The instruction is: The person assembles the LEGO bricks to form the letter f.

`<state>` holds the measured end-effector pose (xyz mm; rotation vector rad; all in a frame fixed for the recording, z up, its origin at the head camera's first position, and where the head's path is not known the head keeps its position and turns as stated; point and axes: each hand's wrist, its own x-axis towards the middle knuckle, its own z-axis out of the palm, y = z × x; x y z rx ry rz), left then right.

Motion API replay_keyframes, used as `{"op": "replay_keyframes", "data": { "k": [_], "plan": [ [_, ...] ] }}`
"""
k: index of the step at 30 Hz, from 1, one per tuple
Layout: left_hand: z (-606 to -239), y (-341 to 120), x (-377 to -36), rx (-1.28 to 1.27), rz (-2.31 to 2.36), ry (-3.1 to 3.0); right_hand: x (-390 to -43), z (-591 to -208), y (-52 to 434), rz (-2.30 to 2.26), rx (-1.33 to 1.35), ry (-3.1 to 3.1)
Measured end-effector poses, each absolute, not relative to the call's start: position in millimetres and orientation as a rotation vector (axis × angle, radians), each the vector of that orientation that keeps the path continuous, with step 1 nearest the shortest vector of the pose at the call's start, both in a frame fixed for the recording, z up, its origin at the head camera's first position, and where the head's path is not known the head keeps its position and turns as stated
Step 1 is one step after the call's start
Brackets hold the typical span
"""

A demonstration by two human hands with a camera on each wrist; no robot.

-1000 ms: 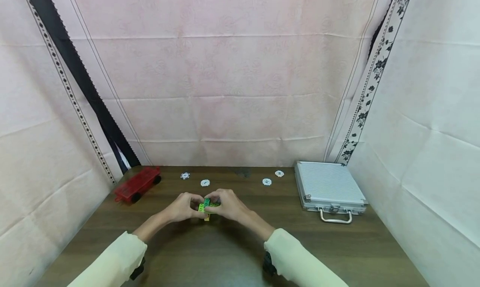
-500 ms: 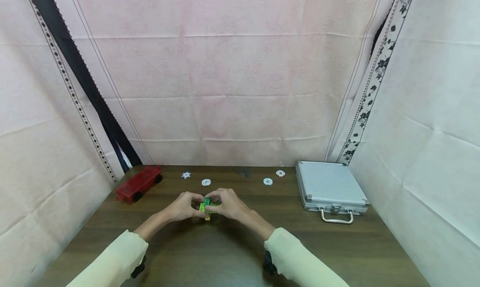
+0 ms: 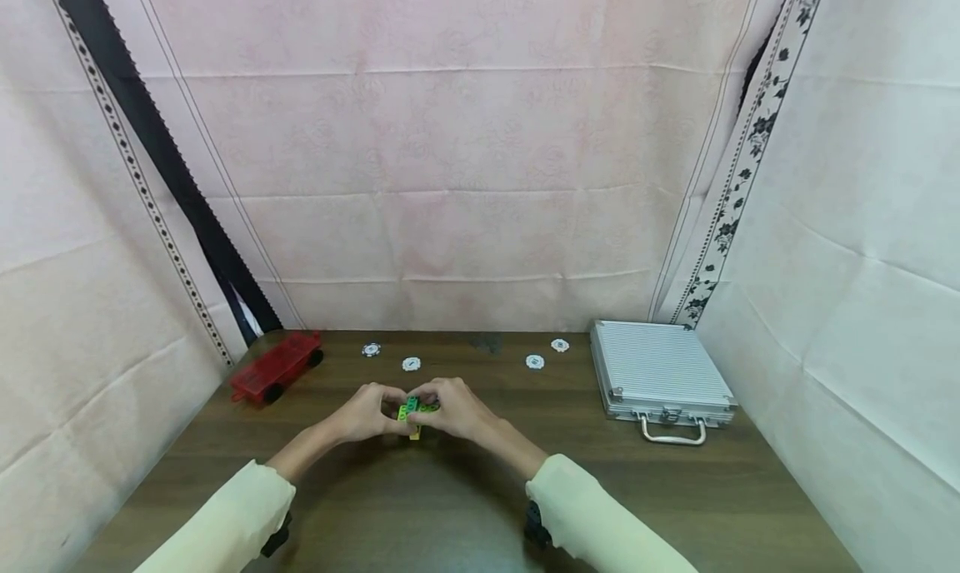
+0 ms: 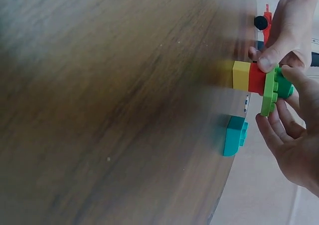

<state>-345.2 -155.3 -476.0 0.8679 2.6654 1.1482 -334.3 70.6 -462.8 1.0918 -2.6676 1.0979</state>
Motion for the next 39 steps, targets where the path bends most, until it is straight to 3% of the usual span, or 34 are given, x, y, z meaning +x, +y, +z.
{"op": "replay_keyframes", "data": {
  "k": [29,39],
  "plan": [
    [-477.0,-156.5,-343.3,0.899,1.104,2.681,-332.3,-466.2,71.4,0.962,1.093,-2.689],
    [-477.2,-155.9,-342.8,0.876,1.144,2.649,-341.0,-462.7,85.3,1.149,1.137,-2.640]
  ]
}}
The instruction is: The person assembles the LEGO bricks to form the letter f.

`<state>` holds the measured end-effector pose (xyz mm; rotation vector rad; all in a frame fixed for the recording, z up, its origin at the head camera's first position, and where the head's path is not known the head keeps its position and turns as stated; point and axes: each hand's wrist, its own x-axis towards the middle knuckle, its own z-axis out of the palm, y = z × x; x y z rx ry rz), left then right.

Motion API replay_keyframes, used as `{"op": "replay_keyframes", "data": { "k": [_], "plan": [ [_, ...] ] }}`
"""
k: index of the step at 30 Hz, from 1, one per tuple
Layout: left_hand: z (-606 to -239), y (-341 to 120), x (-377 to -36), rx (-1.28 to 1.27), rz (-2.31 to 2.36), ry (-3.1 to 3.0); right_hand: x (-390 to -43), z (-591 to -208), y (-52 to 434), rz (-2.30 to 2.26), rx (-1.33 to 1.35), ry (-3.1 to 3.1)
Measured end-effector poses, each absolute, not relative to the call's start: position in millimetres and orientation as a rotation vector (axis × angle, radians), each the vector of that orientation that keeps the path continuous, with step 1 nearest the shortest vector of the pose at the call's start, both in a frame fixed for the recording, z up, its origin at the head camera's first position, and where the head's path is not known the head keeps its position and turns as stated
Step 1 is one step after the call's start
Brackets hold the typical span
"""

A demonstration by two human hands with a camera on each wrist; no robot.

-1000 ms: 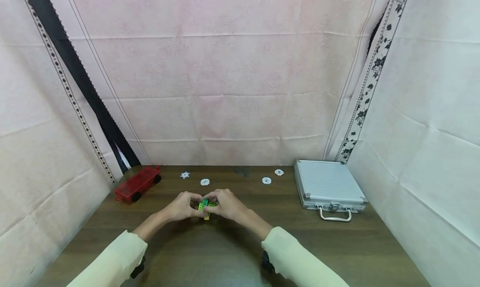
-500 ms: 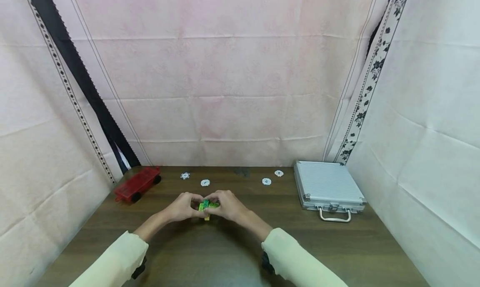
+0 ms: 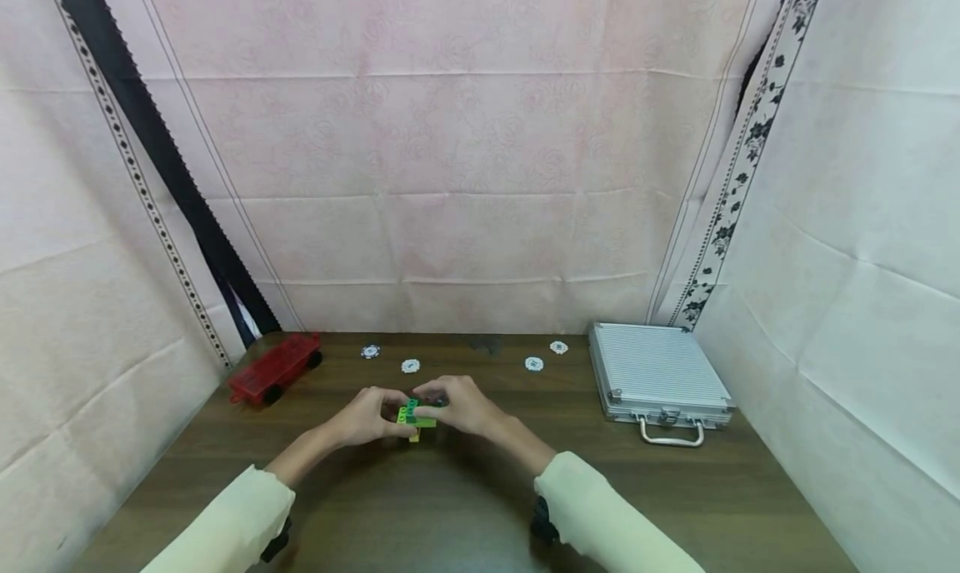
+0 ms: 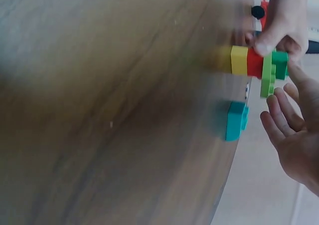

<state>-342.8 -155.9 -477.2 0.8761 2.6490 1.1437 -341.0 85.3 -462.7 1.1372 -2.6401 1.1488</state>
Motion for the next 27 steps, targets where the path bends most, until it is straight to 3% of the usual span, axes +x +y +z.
{"op": "replay_keyframes", "data": {
  "k": [12,27],
  "plan": [
    [-478.3,-155.5,-340.1,0.898,1.046,2.684,-362.7,-473.5,107.9,1.160,0.951,-2.636],
    [-474.5,-153.9,-339.0,0.932,1.007,2.711,-383.2,-491.5,109.6,1.021,0.957,-2.734]
  ]
}}
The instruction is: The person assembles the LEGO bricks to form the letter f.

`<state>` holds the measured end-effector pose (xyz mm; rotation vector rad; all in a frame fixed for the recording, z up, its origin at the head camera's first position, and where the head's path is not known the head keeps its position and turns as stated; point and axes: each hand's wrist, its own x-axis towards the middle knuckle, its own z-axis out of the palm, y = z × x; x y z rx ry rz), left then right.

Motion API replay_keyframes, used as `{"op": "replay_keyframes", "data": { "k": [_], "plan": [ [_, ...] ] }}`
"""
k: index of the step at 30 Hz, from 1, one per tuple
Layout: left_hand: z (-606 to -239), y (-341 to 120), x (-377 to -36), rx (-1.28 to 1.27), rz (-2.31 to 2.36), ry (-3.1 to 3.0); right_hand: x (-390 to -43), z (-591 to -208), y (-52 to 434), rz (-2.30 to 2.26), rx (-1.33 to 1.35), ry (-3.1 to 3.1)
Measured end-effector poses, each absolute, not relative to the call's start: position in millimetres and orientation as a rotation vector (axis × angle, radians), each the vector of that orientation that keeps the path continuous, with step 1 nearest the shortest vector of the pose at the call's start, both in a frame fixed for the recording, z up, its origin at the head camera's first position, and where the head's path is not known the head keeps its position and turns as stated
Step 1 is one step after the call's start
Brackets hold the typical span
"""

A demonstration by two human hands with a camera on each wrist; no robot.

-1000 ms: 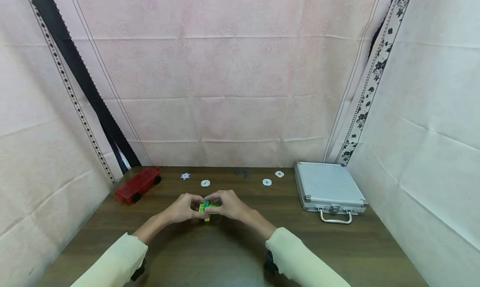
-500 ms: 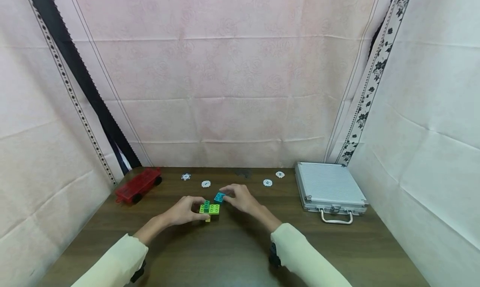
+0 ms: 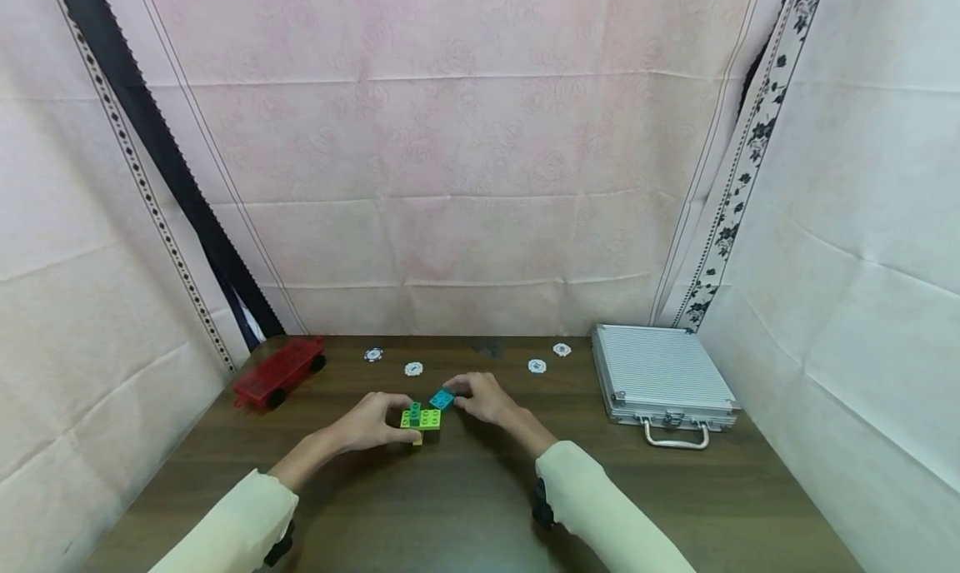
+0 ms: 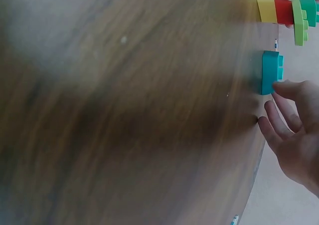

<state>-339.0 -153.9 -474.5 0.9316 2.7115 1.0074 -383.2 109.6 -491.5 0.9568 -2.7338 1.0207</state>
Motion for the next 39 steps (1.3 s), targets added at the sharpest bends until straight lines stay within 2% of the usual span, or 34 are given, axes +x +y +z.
{"op": "replay_keyframes", "data": {
  "k": [14,39],
  "plan": [
    [-460.9,-151.6,-337.7,0.936,1.053,2.717,-379.0,-487.4,112.9,0.957,1.155,-2.794],
    [-466.3,-151.4,-338.3,0.885,1.150,2.747,-368.3,-478.9,128.4,0.868,1.033,-2.757]
  ]
}}
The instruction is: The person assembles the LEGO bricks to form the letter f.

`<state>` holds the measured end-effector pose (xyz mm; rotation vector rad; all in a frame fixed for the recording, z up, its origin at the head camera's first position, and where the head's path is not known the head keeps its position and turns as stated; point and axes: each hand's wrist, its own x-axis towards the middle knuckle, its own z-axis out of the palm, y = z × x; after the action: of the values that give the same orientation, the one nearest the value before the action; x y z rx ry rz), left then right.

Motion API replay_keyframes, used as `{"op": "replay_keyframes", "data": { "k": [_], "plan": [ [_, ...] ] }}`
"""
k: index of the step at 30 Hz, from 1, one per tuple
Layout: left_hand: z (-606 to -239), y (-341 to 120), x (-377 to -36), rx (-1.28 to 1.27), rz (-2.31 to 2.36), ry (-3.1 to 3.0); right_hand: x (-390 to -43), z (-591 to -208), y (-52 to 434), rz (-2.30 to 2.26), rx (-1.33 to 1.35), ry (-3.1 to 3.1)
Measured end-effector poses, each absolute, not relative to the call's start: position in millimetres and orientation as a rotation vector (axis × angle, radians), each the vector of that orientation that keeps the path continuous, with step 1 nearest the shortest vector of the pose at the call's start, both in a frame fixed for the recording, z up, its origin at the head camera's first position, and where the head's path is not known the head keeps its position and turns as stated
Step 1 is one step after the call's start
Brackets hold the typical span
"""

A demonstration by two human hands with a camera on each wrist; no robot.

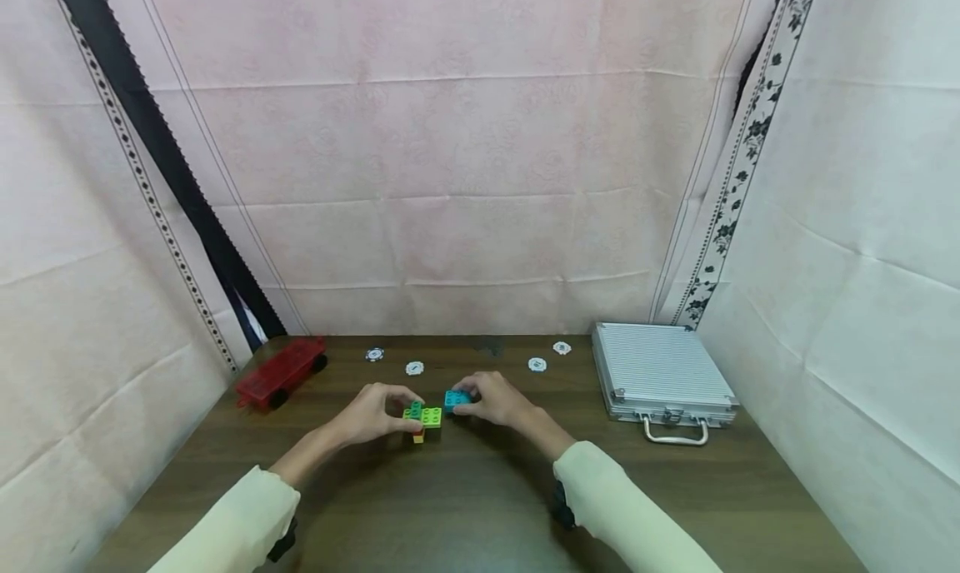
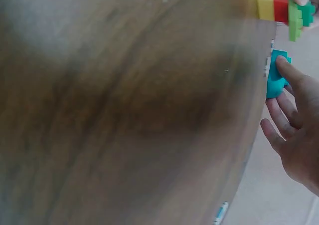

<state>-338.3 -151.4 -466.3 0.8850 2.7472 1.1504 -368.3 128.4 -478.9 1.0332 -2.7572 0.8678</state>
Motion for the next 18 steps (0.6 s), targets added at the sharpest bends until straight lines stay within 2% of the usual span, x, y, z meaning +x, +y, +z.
{"op": "replay_keyframes", "data": {
  "k": [18],
  "plan": [
    [-465.6,-150.9,-339.9,0.858,1.149,2.729,-352.3,-434.0,120.3,0.905,1.125,-2.645]
  ]
}}
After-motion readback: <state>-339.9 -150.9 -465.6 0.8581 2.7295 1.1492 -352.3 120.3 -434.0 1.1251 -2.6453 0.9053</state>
